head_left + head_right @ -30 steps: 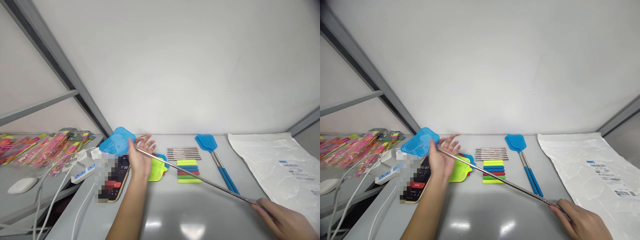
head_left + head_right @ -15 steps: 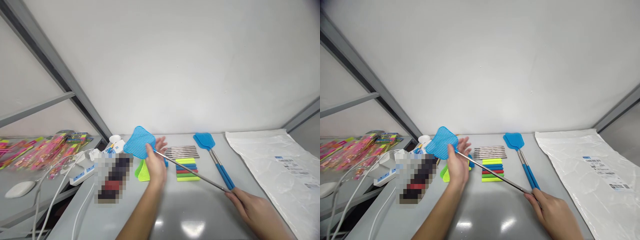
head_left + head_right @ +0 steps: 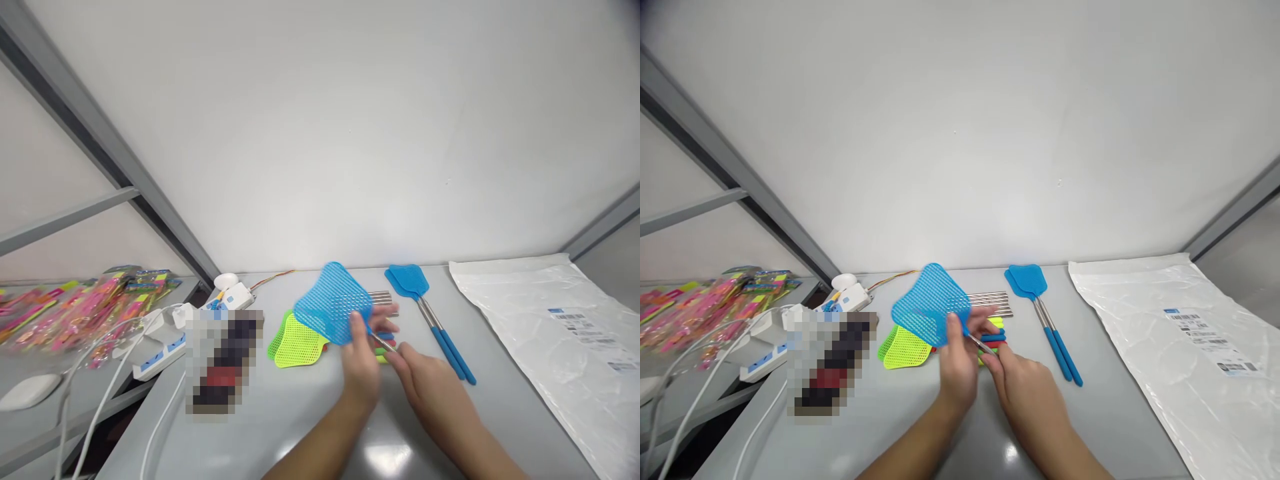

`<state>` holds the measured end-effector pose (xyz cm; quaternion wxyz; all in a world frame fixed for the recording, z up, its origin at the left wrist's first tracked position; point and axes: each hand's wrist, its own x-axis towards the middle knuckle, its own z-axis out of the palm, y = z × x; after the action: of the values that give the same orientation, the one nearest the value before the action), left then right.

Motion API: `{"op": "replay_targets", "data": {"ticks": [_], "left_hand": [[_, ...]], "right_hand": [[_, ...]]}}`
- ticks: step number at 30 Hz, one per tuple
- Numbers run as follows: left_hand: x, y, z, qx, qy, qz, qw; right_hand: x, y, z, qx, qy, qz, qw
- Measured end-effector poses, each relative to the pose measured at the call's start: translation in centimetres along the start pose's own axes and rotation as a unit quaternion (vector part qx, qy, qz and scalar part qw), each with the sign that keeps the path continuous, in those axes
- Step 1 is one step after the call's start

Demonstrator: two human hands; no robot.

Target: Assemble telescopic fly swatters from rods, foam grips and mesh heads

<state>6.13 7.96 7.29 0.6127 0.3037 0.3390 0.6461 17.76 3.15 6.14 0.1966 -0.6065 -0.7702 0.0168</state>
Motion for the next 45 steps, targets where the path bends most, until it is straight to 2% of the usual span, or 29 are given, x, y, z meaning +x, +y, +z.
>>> {"op": "replay_targets", "data": {"ticks": [3,7,10,13,15,18,20,22,24,27,29,31,36,45], "left_hand": [[-0.5,-0.7,-0.1,0.016,-0.006,-0.007,1.0],[0.7,0.8,-1.2,0.006,0.001,-0.008,1.0],[1.5,1.5,-1.8,-0.016,-0.008,-0.022,1.0],[1.3,1.0,-1.7,0.032,-0.082,-0.063,0.994],[0.7,0.2,-1.4,0.08,-0.126,-0.083,0.985],[-0.3,-0.8,-1.0,0.143,-0.154,-0.088,0.974],[-0.6,-1.1,-1.0,0.197,-0.169,-0.083,0.962],[-0.8,-1.1,-1.2,0.263,-0.185,-0.062,0.945],[-0.8,-1.1,-1.5,0.335,-0.205,-0.014,0.919],[-0.7,-1.2,-1.9,0.43,-0.251,0.099,0.861],[-0.6,-1.4,-2.2,0.465,-0.278,0.16,0.825],[-0.5,-1.8,-2.3,0.481,-0.292,0.191,0.804],[-0.2,-2.0,-2.5,0.494,-0.298,0.217,0.787],[0.5,-1.4,-2.5,0.498,-0.277,0.23,0.789]], "right_hand": [[1.4,-0.9,-0.3,0.049,-0.035,0.02,0.998],[2.1,-1.3,-1.9,0.199,-0.091,0.025,0.975],[1.3,-1.0,-2.7,0.249,-0.111,0.033,0.961],[0.4,0.6,-2.8,0.217,-0.086,0.091,0.968],[0.2,2.4,-2.7,0.159,-0.032,0.17,0.972],[0.1,5.6,-2.8,0.05,0.028,0.297,0.953],[0.1,7.4,-2.7,-0.007,0.017,0.345,0.938],[0.0,8.7,-2.2,-0.046,-0.015,0.365,0.93],[-0.1,9.4,-1.4,-0.063,-0.042,0.369,0.926],[0.2,10.0,-0.2,-0.062,-0.048,0.365,0.928],[0.7,10.3,0.4,-0.06,-0.041,0.36,0.93],[1.2,10.6,0.9,-0.057,-0.037,0.353,0.933],[1.8,11.8,1.7,-0.034,-0.049,0.334,0.941],[2.8,12.7,1.4,0.001,-0.063,0.309,0.949]]}}
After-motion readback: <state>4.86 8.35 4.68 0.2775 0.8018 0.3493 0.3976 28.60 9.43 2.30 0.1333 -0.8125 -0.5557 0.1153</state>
